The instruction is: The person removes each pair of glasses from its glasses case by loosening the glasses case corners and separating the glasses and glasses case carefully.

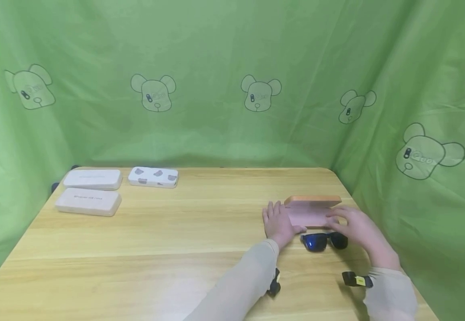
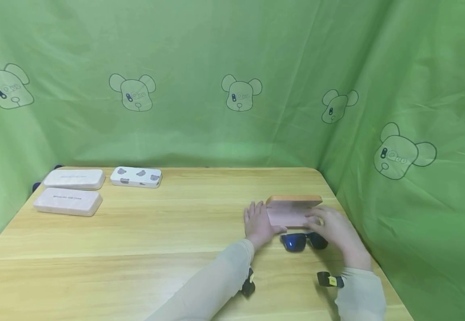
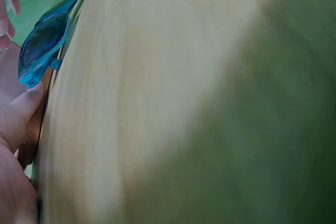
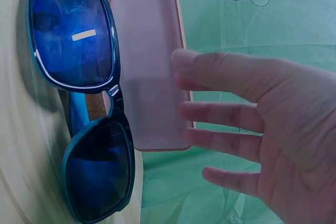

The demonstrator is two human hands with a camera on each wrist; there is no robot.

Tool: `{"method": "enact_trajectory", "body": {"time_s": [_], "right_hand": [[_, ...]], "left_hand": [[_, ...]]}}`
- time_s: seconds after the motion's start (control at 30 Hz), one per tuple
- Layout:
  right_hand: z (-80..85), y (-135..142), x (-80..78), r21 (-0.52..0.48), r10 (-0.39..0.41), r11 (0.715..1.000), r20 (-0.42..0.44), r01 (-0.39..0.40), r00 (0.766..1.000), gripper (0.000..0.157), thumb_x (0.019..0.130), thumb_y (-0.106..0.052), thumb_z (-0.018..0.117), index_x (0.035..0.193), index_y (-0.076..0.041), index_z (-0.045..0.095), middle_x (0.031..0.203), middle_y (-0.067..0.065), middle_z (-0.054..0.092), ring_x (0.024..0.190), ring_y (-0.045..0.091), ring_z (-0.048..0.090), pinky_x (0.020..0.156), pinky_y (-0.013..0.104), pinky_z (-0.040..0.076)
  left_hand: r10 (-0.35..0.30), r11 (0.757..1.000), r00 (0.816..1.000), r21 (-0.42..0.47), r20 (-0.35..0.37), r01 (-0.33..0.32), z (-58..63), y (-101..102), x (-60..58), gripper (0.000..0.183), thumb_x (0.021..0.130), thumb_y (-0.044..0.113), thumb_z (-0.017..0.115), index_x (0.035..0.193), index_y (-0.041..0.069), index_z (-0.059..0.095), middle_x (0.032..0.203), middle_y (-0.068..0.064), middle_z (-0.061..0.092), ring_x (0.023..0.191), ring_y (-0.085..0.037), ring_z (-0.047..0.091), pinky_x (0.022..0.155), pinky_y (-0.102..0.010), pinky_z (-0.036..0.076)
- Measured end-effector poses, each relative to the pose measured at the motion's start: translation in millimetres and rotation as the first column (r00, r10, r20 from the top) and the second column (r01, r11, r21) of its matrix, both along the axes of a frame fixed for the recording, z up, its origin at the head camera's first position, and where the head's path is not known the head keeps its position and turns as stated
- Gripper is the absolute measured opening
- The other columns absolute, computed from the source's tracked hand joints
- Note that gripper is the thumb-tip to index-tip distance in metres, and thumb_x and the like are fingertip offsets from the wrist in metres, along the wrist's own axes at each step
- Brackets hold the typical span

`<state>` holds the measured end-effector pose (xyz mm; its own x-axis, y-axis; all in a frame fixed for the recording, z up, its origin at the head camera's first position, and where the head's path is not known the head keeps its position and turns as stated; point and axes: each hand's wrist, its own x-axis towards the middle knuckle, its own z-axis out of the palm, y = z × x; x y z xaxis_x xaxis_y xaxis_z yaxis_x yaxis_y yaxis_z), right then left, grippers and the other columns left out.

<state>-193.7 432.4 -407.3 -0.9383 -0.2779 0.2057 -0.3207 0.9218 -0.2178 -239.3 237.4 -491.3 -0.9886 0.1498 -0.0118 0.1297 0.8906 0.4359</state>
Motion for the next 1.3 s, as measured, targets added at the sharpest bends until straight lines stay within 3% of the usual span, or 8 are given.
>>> {"method": "enact_trajectory", "body": {"time_s": [0.4,0.67,0.97,1.3], "right_hand": [[-2.0,1.2,-5.5,-0.074,-0.011,0.997,-0.102,0.003,0.995,0.03,0.085,-0.026,0.074,0.107,-0.006,0.07,0.11,0.02,0.07,0.105,0.042,0.061,0.091,0.062,0.045],[-2.4,0.0,-20.6,-0.126,-0.045,0.991,-0.065,0.037,0.997,0.04,0.089,-0.034,0.069,0.118,-0.006,0.066,0.114,0.018,0.069,0.11,0.041,0.059,0.094,0.063,0.042],[-0.7,1.3,-38.9,-0.089,-0.083,0.992,0.028,0.085,0.996,0.054,0.094,-0.046,0.06,0.128,-0.004,0.059,0.127,0.023,0.062,0.11,0.04,0.059,0.095,0.065,0.043],[-2.2,7.5,-63.6,-0.064,-0.04,0.997,0.078,0.045,0.996,0.056,0.096,-0.045,0.056,0.126,0.001,0.06,0.127,0.027,0.061,0.118,0.047,0.055,0.102,0.064,0.04]], "left_hand": [[-0.006,1.0,1.0,-0.003,-0.018,0.006,1.5,-0.8,5.3,0.107,0.067,0.08,0.062,0.149,0.017,0.036,0.159,0.004,0.032,0.151,-0.02,0.022,0.125,-0.041,0.017],[-0.003,1.0,1.0,-0.024,-0.023,0.002,-0.3,-0.3,3.3,0.108,0.066,0.081,0.06,0.15,0.017,0.035,0.159,0.005,0.032,0.151,-0.02,0.021,0.125,-0.04,0.017],[-0.007,1.0,1.0,-0.016,-0.016,0.007,-1.1,1.2,2.5,0.108,0.066,0.082,0.06,0.15,0.018,0.035,0.16,0.005,0.031,0.152,-0.02,0.02,0.125,-0.04,0.016],[0.0,1.0,1.0,-0.017,-0.012,0.0,0.5,0.1,1.5,0.108,0.066,0.082,0.059,0.15,0.018,0.036,0.16,0.005,0.031,0.152,-0.02,0.02,0.126,-0.04,0.015]]}}
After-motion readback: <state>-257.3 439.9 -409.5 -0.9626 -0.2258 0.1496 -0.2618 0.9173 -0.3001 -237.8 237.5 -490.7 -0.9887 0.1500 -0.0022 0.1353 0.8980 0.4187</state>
